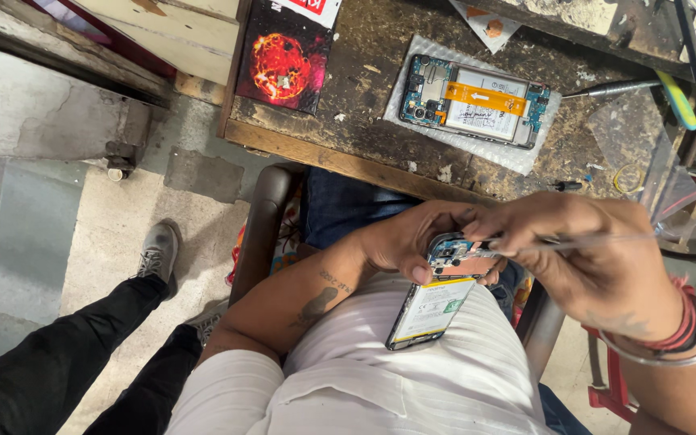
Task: The person sits at a repair bench holding an opened smartphone on their lap and uses a long metal pry tool to work around the battery and internal components, prying at the frame and lifting at the battery and board. A second disassembled phone lies on the bench beside them throughout.
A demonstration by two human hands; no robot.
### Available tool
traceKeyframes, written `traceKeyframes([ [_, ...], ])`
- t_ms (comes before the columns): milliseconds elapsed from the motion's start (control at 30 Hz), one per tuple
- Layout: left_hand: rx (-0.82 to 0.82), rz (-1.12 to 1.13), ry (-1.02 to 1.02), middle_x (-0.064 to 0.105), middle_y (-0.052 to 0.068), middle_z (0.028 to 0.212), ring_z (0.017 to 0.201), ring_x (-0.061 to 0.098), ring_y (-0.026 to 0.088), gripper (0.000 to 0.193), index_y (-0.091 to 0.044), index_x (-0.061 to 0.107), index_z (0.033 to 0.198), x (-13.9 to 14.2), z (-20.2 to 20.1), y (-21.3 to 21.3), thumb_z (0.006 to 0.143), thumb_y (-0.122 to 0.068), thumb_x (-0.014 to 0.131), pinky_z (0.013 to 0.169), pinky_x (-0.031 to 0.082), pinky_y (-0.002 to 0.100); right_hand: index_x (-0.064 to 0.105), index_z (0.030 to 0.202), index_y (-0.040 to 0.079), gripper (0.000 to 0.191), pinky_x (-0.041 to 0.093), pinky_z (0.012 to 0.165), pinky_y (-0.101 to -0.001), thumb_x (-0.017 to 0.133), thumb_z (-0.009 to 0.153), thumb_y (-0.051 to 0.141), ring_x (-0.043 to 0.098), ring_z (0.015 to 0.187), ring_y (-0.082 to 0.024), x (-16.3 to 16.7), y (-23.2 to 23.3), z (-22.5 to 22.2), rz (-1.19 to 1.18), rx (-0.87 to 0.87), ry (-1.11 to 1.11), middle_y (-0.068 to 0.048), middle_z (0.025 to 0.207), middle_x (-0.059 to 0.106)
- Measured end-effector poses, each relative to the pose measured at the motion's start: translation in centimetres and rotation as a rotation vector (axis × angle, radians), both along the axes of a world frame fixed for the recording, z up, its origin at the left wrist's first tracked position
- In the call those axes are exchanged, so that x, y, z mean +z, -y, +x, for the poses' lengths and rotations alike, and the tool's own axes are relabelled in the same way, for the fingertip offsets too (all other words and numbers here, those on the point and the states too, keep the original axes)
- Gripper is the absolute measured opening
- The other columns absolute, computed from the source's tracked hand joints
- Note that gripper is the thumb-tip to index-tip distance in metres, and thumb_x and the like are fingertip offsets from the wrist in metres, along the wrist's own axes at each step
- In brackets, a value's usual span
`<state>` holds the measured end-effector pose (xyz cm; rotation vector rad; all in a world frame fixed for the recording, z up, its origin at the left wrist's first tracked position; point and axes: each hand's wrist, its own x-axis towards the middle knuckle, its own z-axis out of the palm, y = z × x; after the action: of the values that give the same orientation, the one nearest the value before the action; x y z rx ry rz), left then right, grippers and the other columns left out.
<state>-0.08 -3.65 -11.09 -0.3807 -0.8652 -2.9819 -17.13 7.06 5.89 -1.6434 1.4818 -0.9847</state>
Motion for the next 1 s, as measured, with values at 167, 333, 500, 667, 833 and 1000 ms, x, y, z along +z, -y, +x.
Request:
traceKeyframes([
  [167, -0.014, 0.008, -0.011, 0.066, 0.014, 0.117, 0.115, 0.066, 0.025, 0.099, 0.005, 0.052, 0.139, 0.6, 0.2, 0.3, 0.07, -0.047, 0.099, 0.111, 0.052, 0.042, 0.059, 0.108, 0.003, 0.011, 0.063, 0.097, -0.0363, 0.063, 0.098, 0.003, 0.075, 0.11, -0.025, -0.5, 0.7, -0.7, 0.167, 0.009, 0.28, -0.014, 0.107, 0.075],
  [333, -0.011, 0.017, -0.002, 0.066, 0.014, 0.121, 0.115, 0.066, 0.025, 0.1, 0.003, 0.051, 0.141, 1.5, 0.4, 0.3, 0.07, -0.05, 0.098, 0.109, 0.052, 0.043, 0.058, 0.11, 0.0, 0.017, 0.061, 0.095, -0.0393, 0.063, 0.095, -0.006, 0.073, 0.107, -0.026, -0.6, 1.6, -1.1, 0.309, -0.053, 0.482, -0.017, 0.105, 0.071],
  [500, -0.001, 0.035, 0.005, 0.067, 0.016, 0.123, 0.112, 0.064, 0.024, 0.104, 0.006, 0.049, 0.147, 1.6, 1.0, 0.7, 0.072, -0.048, 0.098, 0.106, 0.049, 0.04, 0.056, 0.112, 0.001, 0.008, 0.06, 0.103, -0.0405, 0.062, 0.106, -0.001, 0.072, 0.108, -0.023, -0.9, -0.6, -1.0, -0.017, -0.165, 0.61, -0.016, 0.107, 0.07],
  [667, 0.041, 0.109, 0.042, 0.066, 0.016, 0.125, 0.116, 0.067, 0.025, 0.105, 0.007, 0.049, 0.147, 1.0, 2.3, 0.9, 0.07, -0.044, 0.1, 0.111, 0.051, 0.041, 0.06, 0.096, 0.003, 0.011, 0.061, 0.086, -0.0356, 0.05, 0.093, -0.001, 0.07, 0.085, -0.022, -2.5, -4.4, 0.5, -0.143, -0.299, 0.519, -0.01, 0.089, 0.067],
  [833, 0.085, 0.22, 0.018, 0.063, 0.014, 0.127, 0.112, 0.064, 0.023, 0.1, 0.005, 0.051, 0.146, 0.0, 3.1, 0.5, 0.07, -0.037, 0.1, 0.104, 0.049, 0.038, 0.07, 0.094, 0.001, 0.024, 0.052, 0.062, -0.0284, 0.054, 0.077, -0.005, 0.064, 0.07, -0.015, -4.3, -7.2, 4.0, -0.065, -0.371, -0.173, -0.011, 0.087, 0.067],
  [1000, 0.148, 0.178, 0.084, 0.061, 0.012, 0.13, 0.121, 0.064, 0.023, 0.104, 0.002, 0.05, 0.146, -0.8, 3.8, 0.4, 0.067, -0.041, 0.101, 0.112, 0.05, 0.041, 0.075, 0.118, 0.007, 0.037, 0.05, 0.058, -0.0338, 0.079, 0.081, 0.005, 0.065, 0.067, -0.017, -6.7, -6.9, 6.3, -0.196, -0.317, -0.488, -0.007, 0.081, 0.065],
])
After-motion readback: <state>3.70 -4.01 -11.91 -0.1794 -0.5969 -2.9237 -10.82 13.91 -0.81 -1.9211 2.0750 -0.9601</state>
